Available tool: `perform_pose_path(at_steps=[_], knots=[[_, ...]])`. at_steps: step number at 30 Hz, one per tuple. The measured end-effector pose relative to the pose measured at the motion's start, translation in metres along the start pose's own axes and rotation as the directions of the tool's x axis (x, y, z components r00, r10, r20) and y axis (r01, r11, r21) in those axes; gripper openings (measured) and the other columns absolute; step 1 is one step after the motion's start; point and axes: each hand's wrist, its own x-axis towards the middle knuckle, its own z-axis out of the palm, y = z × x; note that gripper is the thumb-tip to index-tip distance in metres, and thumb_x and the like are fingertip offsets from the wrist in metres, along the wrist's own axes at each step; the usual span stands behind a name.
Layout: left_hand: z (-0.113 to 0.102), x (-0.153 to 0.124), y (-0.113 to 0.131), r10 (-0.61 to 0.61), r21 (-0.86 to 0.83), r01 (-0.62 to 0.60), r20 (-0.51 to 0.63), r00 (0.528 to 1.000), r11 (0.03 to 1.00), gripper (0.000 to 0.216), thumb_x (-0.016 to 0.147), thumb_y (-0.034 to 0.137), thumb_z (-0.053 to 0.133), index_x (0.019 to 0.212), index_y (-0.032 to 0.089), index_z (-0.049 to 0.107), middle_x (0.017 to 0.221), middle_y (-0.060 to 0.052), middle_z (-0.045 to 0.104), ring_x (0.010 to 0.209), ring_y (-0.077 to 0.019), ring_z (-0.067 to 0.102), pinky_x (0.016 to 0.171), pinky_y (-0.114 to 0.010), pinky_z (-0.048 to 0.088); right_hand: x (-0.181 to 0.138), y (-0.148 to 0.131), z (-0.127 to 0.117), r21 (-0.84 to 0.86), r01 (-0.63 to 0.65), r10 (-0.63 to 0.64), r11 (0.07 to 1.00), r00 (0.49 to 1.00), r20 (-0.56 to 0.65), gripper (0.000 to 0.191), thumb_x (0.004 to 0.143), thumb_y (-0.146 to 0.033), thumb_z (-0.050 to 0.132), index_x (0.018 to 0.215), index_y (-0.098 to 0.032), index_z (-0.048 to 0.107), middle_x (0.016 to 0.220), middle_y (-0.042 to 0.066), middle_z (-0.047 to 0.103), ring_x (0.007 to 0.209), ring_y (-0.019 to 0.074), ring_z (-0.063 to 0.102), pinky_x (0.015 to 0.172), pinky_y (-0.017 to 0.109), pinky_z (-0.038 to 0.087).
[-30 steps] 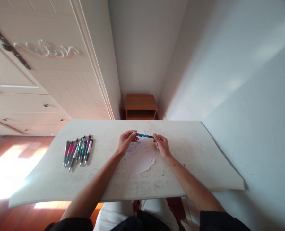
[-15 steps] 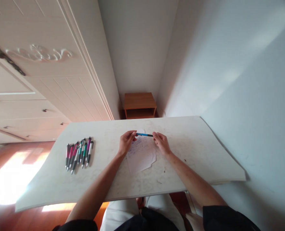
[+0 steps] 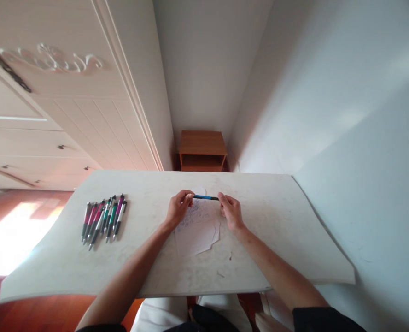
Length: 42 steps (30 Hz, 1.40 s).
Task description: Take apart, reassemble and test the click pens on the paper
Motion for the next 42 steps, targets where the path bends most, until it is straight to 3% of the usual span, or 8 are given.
perform_pose_path(at_steps=[13, 18, 25, 34, 42], knots=[[-0.005, 0.001, -0.008, 0.107, 0.207, -0.114, 0.045, 0.993, 0.972, 0.04, 0.094, 0.054, 0.039, 0.081, 0.019, 0.055, 0.058, 0.003, 0.055, 0.054, -0.012, 0.05, 0.058, -0.023, 0.04, 0.005, 0.001, 0.002, -0.007, 0.013, -0.013, 1.0, 1.0, 0.029, 0.054, 0.074, -0.06, 0.068, 0.051, -0.019, 0.042, 0.044, -0.008, 0.029, 0.04, 0.0054, 0.024, 0.041, 0.024, 0.013], [-0.003, 0.0, -0.005, 0.111, 0.2, -0.115, 0.029, 0.993, 0.973, 0.042, 0.095, 0.054, 0.037, 0.075, 0.02, 0.052, 0.057, 0.003, 0.054, 0.054, -0.0121, 0.05, 0.059, -0.023, 0.041, 0.007, 0.002, 0.001, -0.025, 0.021, -0.02, 0.999, 0.999, 0.043, 0.052, 0.074, -0.059, 0.068, 0.051, -0.019, 0.044, 0.045, -0.007, 0.03, 0.04, 0.0056, 0.025, 0.041, 0.024, 0.014], [-0.004, 0.001, -0.006, 0.132, 0.198, -0.14, 0.052, 0.99, 0.97, 0.035, 0.094, 0.049, 0.039, 0.082, 0.02, 0.054, 0.057, 0.004, 0.055, 0.054, -0.012, 0.051, 0.059, -0.023, 0.042, 0.006, 0.007, -0.001, -0.033, 0.103, -0.101, 0.994, 0.992, 0.071, 0.048, 0.077, -0.059, 0.066, 0.058, -0.018, 0.052, 0.043, -0.008, 0.033, 0.039, 0.0058, 0.026, 0.04, 0.022, 0.017], [-0.012, -0.004, -0.005, 0.141, 0.258, -0.155, 0.073, 0.987, 0.953, 0.03, 0.094, 0.045, 0.039, 0.083, 0.021, 0.054, 0.054, 0.004, 0.055, 0.051, -0.012, 0.05, 0.057, -0.022, 0.04, 0.003, 0.006, -0.003, -0.077, 0.155, -0.145, 0.985, 0.982, 0.124, 0.045, 0.076, -0.058, 0.067, 0.062, -0.016, 0.059, 0.05, -0.003, 0.053, 0.037, 0.0061, 0.042, 0.037, 0.021, 0.029], [-0.016, -0.008, -0.002, 0.145, 0.352, -0.179, 0.122, 0.982, 0.919, 0.036, 0.094, 0.045, 0.036, 0.073, 0.02, 0.053, 0.053, 0.004, 0.05, 0.048, -0.0113, 0.045, 0.054, -0.022, 0.035, 0.003, 0.002, -0.008, -0.065, 0.16, -0.15, 0.985, 0.978, 0.143, 0.043, 0.075, -0.055, 0.07, 0.059, -0.016, 0.061, 0.051, -0.002, 0.055, 0.036, 0.0066, 0.045, 0.037, 0.021, 0.032]])
